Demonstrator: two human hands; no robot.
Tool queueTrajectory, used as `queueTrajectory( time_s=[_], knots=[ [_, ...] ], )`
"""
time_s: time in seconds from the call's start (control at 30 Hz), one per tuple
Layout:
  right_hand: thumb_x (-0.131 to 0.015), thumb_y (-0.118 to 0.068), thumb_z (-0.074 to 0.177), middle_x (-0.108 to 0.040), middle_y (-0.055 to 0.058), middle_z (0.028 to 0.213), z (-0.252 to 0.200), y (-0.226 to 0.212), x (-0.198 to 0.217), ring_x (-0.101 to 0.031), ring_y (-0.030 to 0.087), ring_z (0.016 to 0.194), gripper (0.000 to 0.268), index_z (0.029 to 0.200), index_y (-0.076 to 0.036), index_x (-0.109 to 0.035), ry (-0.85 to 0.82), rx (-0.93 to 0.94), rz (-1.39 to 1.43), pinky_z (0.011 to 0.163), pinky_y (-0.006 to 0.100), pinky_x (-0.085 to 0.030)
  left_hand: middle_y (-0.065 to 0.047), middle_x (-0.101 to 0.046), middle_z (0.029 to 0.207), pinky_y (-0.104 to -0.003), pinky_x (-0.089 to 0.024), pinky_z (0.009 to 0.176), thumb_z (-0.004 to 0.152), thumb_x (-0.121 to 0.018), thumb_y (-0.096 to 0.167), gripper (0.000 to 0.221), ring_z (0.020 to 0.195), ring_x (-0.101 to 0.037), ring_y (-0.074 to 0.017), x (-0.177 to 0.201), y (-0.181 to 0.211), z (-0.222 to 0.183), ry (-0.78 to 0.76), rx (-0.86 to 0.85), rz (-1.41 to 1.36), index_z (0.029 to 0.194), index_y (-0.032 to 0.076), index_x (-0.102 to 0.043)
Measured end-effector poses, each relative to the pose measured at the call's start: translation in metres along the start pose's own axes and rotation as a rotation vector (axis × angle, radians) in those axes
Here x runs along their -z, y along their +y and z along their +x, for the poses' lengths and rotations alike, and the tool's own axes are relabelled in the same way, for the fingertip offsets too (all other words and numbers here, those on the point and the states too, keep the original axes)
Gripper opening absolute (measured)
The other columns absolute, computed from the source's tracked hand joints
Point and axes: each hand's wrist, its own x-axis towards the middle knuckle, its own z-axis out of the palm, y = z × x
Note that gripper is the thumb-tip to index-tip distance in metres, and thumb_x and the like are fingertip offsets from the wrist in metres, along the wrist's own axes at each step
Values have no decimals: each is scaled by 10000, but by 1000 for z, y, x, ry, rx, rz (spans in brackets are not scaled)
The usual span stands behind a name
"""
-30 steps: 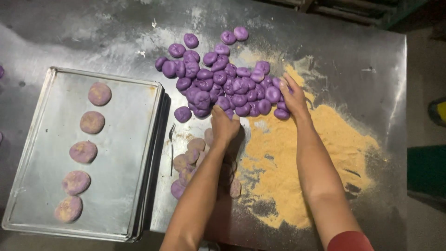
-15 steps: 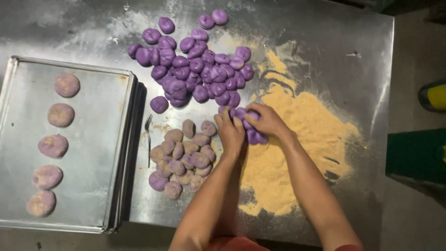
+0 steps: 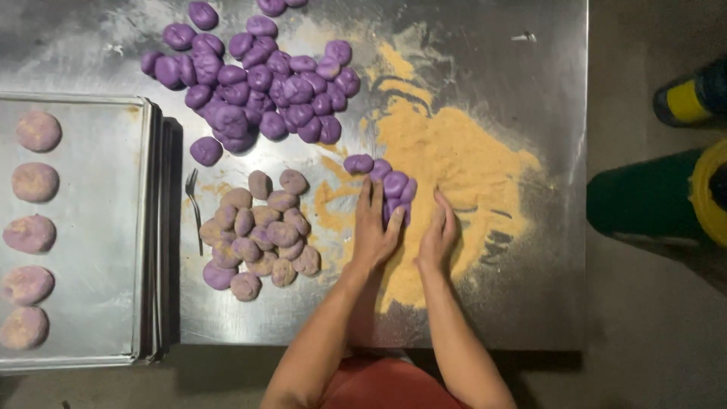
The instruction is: Coating purple dough balls in breadcrumbs and arranging them on a baking tray.
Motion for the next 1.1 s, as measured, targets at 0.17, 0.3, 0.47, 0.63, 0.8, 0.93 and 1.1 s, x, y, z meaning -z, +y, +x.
queueTrajectory(
  time_s=[0.17, 0.3, 0.47, 0.63, 0.8, 0.93, 1.1],
  knots=[
    [-438, -167, 1087, -659, 128, 1378, 35, -32, -20, -631, 281, 1292, 332, 1313, -68, -662, -33, -188, 191, 1100, 424, -528, -278, -331, 1642, -509, -264, 1260, 1089, -472, 381, 601, 1520, -334, -453, -41, -32, 17, -71, 107, -284, 1544, -9, -432],
    [-502, -108, 968, -688, 157, 1368, 43, -98, -5, -646, 330, 1236, 414, 1344, -64, -670, -270, 165, -310, 981, 430, -548, -238, -643, 1416, -476, -454, 1164, 1042, -458, 453, 575, 1332, -610, -377, -8, 3, 47, -113, 382, -475, 1388, 21, -613],
    [-488, -88, 998, -652, 202, 1385, 59, -153, 28, -656, 383, 1195, 560, 1554, -108, -419, -257, -370, -434, 904, 460, -593, -263, -570, 1421, -502, -369, 1134, 968, -587, 453, 560, 1338, -495, -402, 32, -25, 82, 17, 154, 230, 1363, 57, -614],
    [-816, -191, 890, -379, 261, 1561, 73, -42, 4, -434, 456, 1342, 790, 1513, -83, -343, -418, -213, -604, 969, 649, -414, -231, -484, 1507, -496, -299, 1218, 969, -689, 525, 743, 1420, -431, -425, -29, -22, 72, -245, -45, 30, 1508, 46, -511],
    [-642, -151, 912, -542, 121, 1497, 75, -106, 29, -629, 331, 1266, 593, 1477, -200, -468, -462, -684, -154, 1066, 541, -501, -191, -527, 1324, -421, -475, 1098, 811, -807, 530, 760, 1251, -554, -352, -9, -12, 81, -492, 108, -90, 1449, 171, -606],
    [-658, -32, 889, -450, 161, 1550, 81, -26, 49, -495, 291, 1352, 622, 1479, -143, -496, -435, -615, 128, 1083, 526, -410, -206, -494, 1300, -447, -432, 1064, 773, -830, 508, 883, 1230, -475, -380, 16, -1, 71, -570, 4, 221, 1499, 139, -490],
    [-653, -230, 926, -632, 205, 1471, 68, -77, 63, -679, 387, 1142, 472, 1376, -94, -607, -334, -755, -95, 987, 667, -451, -299, -352, 1462, -602, -461, 935, 648, -890, 316, 798, 1363, -372, -538, 46, 44, 42, -475, -45, 458, 1348, 93, -579]
  ],
)
